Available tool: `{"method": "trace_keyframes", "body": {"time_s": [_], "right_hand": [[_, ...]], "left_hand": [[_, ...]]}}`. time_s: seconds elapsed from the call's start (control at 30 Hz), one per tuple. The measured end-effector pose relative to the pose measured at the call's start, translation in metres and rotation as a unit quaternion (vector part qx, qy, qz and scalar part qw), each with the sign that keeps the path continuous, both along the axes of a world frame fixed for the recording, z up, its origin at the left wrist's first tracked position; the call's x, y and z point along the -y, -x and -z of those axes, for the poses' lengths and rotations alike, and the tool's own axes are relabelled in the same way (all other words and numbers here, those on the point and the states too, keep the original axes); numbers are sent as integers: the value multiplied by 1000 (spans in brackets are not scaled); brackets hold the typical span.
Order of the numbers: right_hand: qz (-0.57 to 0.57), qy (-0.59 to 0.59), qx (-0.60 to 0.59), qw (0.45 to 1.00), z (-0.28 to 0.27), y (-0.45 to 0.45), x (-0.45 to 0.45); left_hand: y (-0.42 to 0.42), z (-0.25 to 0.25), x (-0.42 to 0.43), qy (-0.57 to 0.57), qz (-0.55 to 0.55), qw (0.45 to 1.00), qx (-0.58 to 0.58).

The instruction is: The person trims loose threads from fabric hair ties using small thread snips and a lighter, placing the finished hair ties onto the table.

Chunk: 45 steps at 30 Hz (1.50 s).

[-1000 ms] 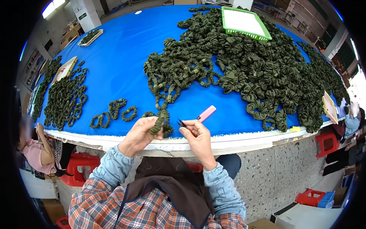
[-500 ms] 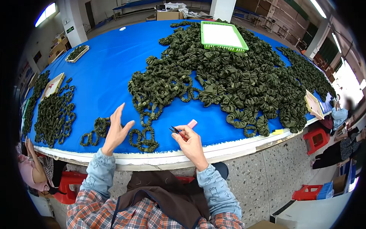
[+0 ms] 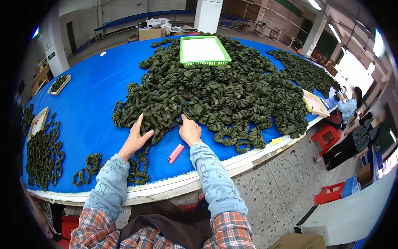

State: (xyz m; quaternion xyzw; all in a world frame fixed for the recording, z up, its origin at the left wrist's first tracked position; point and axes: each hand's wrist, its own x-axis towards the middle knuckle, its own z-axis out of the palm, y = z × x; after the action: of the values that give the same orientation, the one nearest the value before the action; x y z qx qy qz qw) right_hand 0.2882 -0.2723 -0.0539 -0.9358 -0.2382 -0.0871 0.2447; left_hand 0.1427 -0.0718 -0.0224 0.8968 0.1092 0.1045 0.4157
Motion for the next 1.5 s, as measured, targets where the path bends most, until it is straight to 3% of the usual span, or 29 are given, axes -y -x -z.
{"method": "trace_keyframes", "body": {"time_s": [0.13, 0.27, 0.33, 0.4, 0.47, 0.5, 0.57, 0.63, 0.67, 0.73, 0.9, 0.93, 1.1, 1.23, 1.27, 1.33, 1.4, 1.47, 1.5], "right_hand": [[-47, 1, -6, 999, 5, -16, 12], [-114, -26, -22, 993, 4, -2, 28], [-140, -203, -163, 955, -3, 8, 34], [-158, -371, -290, 868, -16, 17, 39], [-156, -389, -290, 861, -24, 36, 47], [-155, -405, -293, 852, -26, 50, 52], [-156, -434, -307, 833, -30, 76, 59], [-147, -464, -337, 806, -34, 96, 62], [-155, -458, -357, 799, -32, 104, 63], [-136, -450, -347, 812, -29, 115, 64], [-101, -435, -356, 821, -17, 128, 69], [-88, -437, -356, 821, -16, 131, 70], [-108, -439, -383, 805, -6, 133, 66], [-95, -462, -362, 804, -9, 135, 69], [-105, -494, -376, 777, -8, 134, 68], [-90, -536, -417, 728, -7, 133, 68], [-101, -589, -474, 646, -14, 135, 72], [-139, -633, -505, 569, -4, 129, 73], [-125, -631, -509, 573, -4, 130, 73]], "left_hand": [[81, 4, 11, -139, -15, 990, -11], [125, 23, 25, -145, -18, 989, -24], [116, 24, 31, -190, -40, 980, 29], [100, 17, 37, -237, -62, 966, 89], [98, -36, 59, -124, -21, 975, 184], [103, -65, 70, -121, -24, 976, 182], [124, -123, 91, 46, 222, 927, 299], [156, -167, 120, 134, 324, 866, 356], [164, -170, 129, 133, 305, 877, 347], [176, -176, 147, 264, 317, 830, 375], [195, -184, 174, 506, 335, 638, 475], [196, -181, 161, 484, 315, 655, 487], [217, -175, 111, 277, 427, 716, 477], [209, -181, 100, 153, 583, 686, 409], [205, -183, 101, 157, 599, 672, 407], [208, -181, 107, 229, 517, 713, 414], [213, -170, 117, 313, 418, 754, 399], [211, -159, 129, 359, 421, 729, 403], [210, -156, 134, 377, 419, 714, 415]]}}
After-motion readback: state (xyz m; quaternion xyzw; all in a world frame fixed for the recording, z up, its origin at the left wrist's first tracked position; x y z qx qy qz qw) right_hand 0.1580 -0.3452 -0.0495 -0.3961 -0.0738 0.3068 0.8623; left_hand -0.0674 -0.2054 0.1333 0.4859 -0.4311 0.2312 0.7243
